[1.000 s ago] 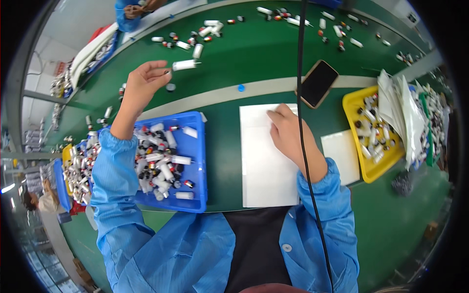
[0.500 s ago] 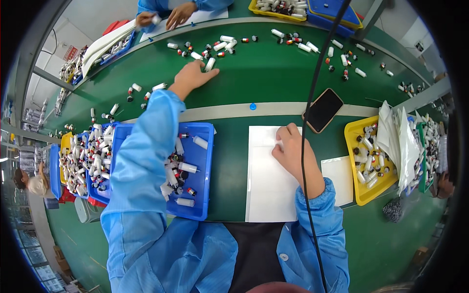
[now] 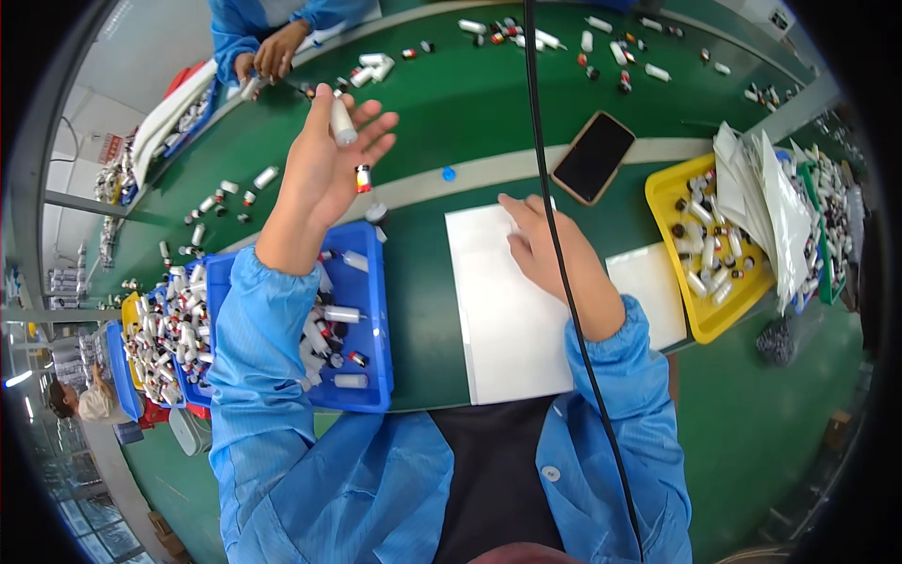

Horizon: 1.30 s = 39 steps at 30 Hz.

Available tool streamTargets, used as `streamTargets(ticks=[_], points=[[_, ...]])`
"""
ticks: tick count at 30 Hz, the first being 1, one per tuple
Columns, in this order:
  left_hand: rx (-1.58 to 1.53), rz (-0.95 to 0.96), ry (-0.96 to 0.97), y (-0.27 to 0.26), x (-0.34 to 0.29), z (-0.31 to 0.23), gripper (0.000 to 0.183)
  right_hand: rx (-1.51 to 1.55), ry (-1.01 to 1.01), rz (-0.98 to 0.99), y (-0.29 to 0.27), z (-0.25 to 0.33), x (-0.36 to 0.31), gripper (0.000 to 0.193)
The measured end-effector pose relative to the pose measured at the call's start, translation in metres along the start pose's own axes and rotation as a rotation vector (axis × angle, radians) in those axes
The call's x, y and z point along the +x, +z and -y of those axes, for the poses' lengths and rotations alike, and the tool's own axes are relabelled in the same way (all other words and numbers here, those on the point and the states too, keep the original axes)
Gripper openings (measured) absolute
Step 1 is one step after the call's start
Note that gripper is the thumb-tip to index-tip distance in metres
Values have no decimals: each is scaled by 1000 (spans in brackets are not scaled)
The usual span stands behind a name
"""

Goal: The recorder is assembling small plastic and metal components, applying small adhesive labels, and placing finished items into a tray.

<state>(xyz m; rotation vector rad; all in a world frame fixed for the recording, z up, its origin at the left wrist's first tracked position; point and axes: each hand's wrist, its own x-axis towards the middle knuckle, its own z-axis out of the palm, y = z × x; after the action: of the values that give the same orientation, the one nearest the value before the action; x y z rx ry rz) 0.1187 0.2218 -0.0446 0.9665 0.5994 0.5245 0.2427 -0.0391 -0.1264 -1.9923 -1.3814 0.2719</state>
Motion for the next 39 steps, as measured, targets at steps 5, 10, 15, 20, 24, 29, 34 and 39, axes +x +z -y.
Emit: streamTargets(ticks=[5, 10, 15, 20, 24, 29, 34, 39], points=[[-226, 163, -433, 39, -37, 45, 38, -29, -37, -31, 6, -3, -2, 17], [-253, 94, -518, 45, -34, 76, 41, -23, -41, -3, 1, 7, 1, 13], [-392, 69, -394, 33, -25, 97, 43, 316, 231, -199, -3, 16, 8, 20], [-520, 135, -280, 40, -29, 90, 44, 422, -183, -423, 29, 33, 10, 51], [-491, 267, -350, 49, -37, 82, 42, 522, -92, -332, 30, 28, 7, 47], [-223, 496, -295, 43, -38, 94, 36, 458, -105, -580, 30, 22, 13, 40], [154, 464, -49, 46, -40, 104, 39, 424, -61, -595, 21, 20, 11, 39], [93, 414, -29, 42, -37, 105, 34, 401, -117, -605, 24, 17, 12, 39]])
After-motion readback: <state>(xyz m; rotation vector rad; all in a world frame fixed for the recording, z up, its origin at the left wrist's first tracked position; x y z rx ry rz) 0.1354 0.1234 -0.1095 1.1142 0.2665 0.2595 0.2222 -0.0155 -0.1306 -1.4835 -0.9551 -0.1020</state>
